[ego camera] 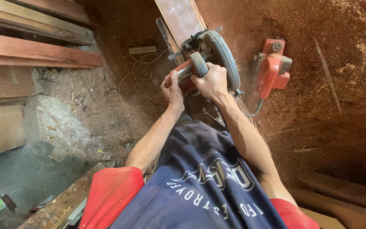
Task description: The person uses a handheld electric planer to smooth the surface of a long wooden plank. They guide the tool along the length of the wood, generating sawdust, and briefly lift the plank to reposition it before continuing the smoothing process.
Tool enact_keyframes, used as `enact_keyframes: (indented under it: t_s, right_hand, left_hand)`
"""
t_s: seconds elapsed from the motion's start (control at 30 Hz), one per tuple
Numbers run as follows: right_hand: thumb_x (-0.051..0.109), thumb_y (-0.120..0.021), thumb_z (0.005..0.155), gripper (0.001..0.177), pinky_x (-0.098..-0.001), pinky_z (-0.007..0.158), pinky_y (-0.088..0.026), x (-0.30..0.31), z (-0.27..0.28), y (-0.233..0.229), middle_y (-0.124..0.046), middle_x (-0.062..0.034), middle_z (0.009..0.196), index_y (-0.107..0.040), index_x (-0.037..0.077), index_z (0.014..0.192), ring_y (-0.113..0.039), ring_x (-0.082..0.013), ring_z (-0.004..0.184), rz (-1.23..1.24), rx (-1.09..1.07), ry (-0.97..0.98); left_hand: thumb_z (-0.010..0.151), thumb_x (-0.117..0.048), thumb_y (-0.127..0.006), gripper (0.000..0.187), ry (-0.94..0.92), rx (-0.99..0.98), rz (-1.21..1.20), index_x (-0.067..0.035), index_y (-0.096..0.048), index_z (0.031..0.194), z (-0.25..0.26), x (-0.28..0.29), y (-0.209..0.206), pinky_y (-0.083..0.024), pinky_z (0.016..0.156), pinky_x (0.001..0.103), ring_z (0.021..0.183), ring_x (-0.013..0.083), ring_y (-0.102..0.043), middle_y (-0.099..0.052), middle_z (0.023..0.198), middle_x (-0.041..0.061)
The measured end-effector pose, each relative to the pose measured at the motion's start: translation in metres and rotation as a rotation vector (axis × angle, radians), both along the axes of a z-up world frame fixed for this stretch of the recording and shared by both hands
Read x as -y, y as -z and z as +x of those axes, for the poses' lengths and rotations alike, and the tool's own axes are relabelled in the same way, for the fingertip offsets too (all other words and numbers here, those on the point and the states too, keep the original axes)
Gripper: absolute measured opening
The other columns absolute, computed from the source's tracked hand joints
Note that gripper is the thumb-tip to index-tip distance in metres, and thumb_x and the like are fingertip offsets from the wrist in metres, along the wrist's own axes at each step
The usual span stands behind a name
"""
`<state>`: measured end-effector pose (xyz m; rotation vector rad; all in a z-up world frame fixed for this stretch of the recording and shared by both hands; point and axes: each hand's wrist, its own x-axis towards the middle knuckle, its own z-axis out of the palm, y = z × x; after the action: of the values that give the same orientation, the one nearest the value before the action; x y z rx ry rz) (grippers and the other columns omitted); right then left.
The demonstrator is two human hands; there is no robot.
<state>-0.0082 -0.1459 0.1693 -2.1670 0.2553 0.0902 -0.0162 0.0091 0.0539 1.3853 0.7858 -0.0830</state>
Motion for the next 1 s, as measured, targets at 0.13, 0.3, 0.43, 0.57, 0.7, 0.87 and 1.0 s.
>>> enact_keyframes:
  t_s: [0.13, 0.3, 0.43, 0.57, 0.7, 0.87, 1.0]
  right_hand:
    - [0.027, -0.081, 0.071, 0.035, -0.0422, 0.075, -0.058, 0.000, 0.004, 0.003, -0.073, -0.0233, 0.080, -0.075, -0.002, 0.090, -0.074, -0.0359, 0.075, -0.024, 0.009, 0.000]
    - [0.028, -0.079, 0.071, 0.034, -0.0425, 0.075, -0.058, -0.004, 0.014, 0.006, -0.073, -0.0229, 0.078, -0.076, -0.001, 0.090, -0.073, -0.0358, 0.073, -0.031, 0.017, 0.020]
    - [0.028, -0.079, 0.073, 0.034, -0.0423, 0.076, -0.058, -0.005, 0.021, 0.006, -0.073, -0.0229, 0.078, -0.075, -0.001, 0.089, -0.074, -0.0352, 0.074, -0.040, 0.017, 0.005]
    - [0.028, -0.078, 0.071, 0.034, -0.0420, 0.075, -0.058, -0.006, 0.028, 0.004, -0.073, -0.0221, 0.078, -0.076, 0.000, 0.091, -0.074, -0.0343, 0.074, -0.020, 0.011, 0.016]
    - [0.029, -0.079, 0.071, 0.035, -0.0423, 0.075, -0.058, -0.008, 0.036, 0.005, -0.073, -0.0220, 0.079, -0.076, 0.000, 0.091, -0.074, -0.0348, 0.074, -0.037, 0.010, 0.011]
    - [0.028, -0.079, 0.072, 0.033, -0.0426, 0.076, -0.058, -0.009, 0.042, 0.009, -0.074, -0.0221, 0.080, -0.077, 0.000, 0.090, -0.074, -0.0357, 0.075, -0.046, 0.053, 0.012]
    - [0.027, -0.080, 0.071, 0.033, -0.0430, 0.076, -0.058, -0.010, 0.051, 0.008, -0.074, -0.0217, 0.082, -0.077, 0.001, 0.091, -0.074, -0.0360, 0.076, -0.032, 0.052, 0.009]
  left_hand:
    - [0.088, -0.054, -0.074, 0.060, -0.031, 0.034, 0.062, -0.006, -0.064, 0.122, 0.004, 0.000, 0.009, -0.055, 0.091, 0.035, 0.114, 0.0187, -0.060, -0.057, 0.124, 0.007]
    - [0.082, -0.057, -0.074, 0.070, -0.053, 0.008, 0.026, 0.001, -0.065, 0.121, 0.013, 0.001, 0.002, -0.056, 0.087, 0.038, 0.108, 0.0222, -0.062, -0.060, 0.123, 0.014]
    - [0.081, -0.062, -0.076, 0.089, -0.064, -0.095, 0.011, 0.000, -0.039, 0.134, 0.020, 0.000, -0.004, -0.057, 0.093, 0.037, 0.117, 0.0222, -0.059, -0.049, 0.132, 0.017]
    - [0.075, -0.066, -0.074, 0.096, -0.066, -0.151, 0.065, 0.001, -0.040, 0.135, 0.028, 0.000, -0.008, -0.058, 0.088, 0.039, 0.113, 0.0239, -0.061, -0.053, 0.129, 0.016]
    - [0.074, -0.067, -0.075, 0.097, -0.086, -0.145, 0.109, 0.002, -0.043, 0.133, 0.036, -0.001, -0.001, -0.056, 0.093, 0.038, 0.115, 0.0248, -0.061, -0.054, 0.129, 0.016]
    - [0.076, -0.067, -0.076, 0.098, -0.093, -0.104, 0.121, 0.005, -0.045, 0.134, 0.044, -0.003, 0.017, -0.051, 0.099, 0.037, 0.120, 0.0245, -0.058, -0.051, 0.132, 0.016]
    - [0.076, -0.066, -0.077, 0.099, -0.093, -0.100, 0.117, 0.007, -0.043, 0.135, 0.054, -0.006, 0.021, -0.051, 0.100, 0.037, 0.119, 0.0247, -0.060, -0.054, 0.132, 0.018]
